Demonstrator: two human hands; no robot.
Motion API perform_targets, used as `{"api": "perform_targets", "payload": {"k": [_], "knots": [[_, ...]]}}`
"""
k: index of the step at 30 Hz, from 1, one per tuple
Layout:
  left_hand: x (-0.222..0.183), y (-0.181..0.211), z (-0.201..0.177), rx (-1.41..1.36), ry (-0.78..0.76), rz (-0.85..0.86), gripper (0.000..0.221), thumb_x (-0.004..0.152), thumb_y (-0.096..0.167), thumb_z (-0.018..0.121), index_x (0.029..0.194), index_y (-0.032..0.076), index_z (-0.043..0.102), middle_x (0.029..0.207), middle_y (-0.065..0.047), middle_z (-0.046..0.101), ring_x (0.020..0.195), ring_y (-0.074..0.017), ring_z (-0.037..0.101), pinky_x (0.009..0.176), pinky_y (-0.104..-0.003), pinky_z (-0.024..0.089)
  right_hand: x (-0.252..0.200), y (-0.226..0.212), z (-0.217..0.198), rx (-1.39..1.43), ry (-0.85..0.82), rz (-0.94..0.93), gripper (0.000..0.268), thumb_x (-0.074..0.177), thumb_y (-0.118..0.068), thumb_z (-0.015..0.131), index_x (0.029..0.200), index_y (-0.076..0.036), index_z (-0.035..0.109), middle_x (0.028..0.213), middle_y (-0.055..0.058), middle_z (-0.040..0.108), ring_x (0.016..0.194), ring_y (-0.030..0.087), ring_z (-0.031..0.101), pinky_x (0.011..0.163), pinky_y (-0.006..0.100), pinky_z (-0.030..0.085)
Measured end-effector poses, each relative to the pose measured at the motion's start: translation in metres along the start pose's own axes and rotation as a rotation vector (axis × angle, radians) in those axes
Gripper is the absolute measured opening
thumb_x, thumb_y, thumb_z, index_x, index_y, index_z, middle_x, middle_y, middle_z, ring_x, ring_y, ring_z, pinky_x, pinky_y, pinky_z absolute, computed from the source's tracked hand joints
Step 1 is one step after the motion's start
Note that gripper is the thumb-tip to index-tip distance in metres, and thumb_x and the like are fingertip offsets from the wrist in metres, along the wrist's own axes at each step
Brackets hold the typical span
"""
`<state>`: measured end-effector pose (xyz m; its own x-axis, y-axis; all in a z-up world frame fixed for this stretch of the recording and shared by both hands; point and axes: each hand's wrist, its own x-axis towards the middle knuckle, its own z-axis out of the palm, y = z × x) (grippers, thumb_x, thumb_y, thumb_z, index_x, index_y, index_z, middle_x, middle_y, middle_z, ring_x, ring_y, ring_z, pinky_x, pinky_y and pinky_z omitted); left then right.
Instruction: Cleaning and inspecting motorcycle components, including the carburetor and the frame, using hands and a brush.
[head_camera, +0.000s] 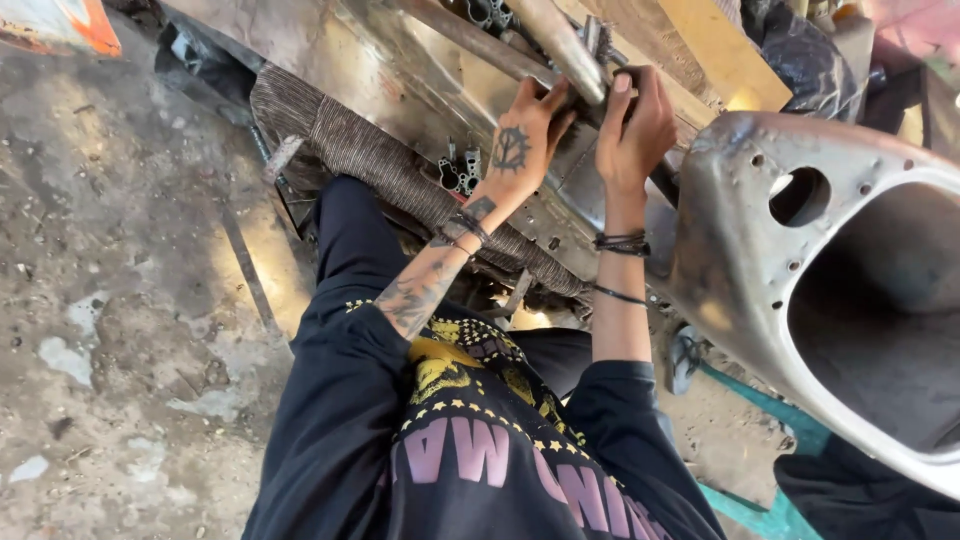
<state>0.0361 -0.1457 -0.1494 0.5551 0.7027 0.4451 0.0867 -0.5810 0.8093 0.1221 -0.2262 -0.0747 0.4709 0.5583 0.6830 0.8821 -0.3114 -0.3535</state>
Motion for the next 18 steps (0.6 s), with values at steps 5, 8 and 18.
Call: {"api": "perform_targets", "payload": {"k": [5,8,18], "knots": [[0.025,-0.151,0.004,0.440,0.022,-0.268,0.009,0.091,-0.005,0.056,0.097,0.001,0.055,0.080,-0.010,0.067,0.060,-0.0207,0.065,0.051,-0.031,0.058,-0.006,0.002,0.007,-0.114,0.079,0.062,0.067,0.109,-0.061,0.020,0.085,-0.015,0.063,0.067,-0.003,0.063,0.058,0.016,0.062,0.051,0.032,0.040],[0.051,-0.188,-0.054,0.180,0.103,0.027,0.038,0.110,0.039,0.047,0.096,0.009,0.065,0.077,0.000,0.063,0.059,-0.0087,0.060,0.049,-0.017,0.047,-0.004,0.001,0.010,-0.116,0.144,0.025,0.067,0.109,-0.062,0.021,0.079,-0.016,0.059,0.062,-0.006,0.059,0.052,0.010,0.058,0.049,0.027,0.039],[0.024,-0.048,-0.037,0.132,-0.236,-0.020,0.041,0.101,0.018,0.069,0.140,0.011,0.057,0.095,-0.003,0.070,0.072,-0.0139,0.072,0.054,-0.019,0.060,-0.007,0.010,0.013,-0.134,0.114,0.079,0.068,0.108,-0.064,0.022,0.087,-0.018,0.066,0.065,-0.005,0.068,0.055,0.013,0.067,0.050,0.031,0.045]]}}
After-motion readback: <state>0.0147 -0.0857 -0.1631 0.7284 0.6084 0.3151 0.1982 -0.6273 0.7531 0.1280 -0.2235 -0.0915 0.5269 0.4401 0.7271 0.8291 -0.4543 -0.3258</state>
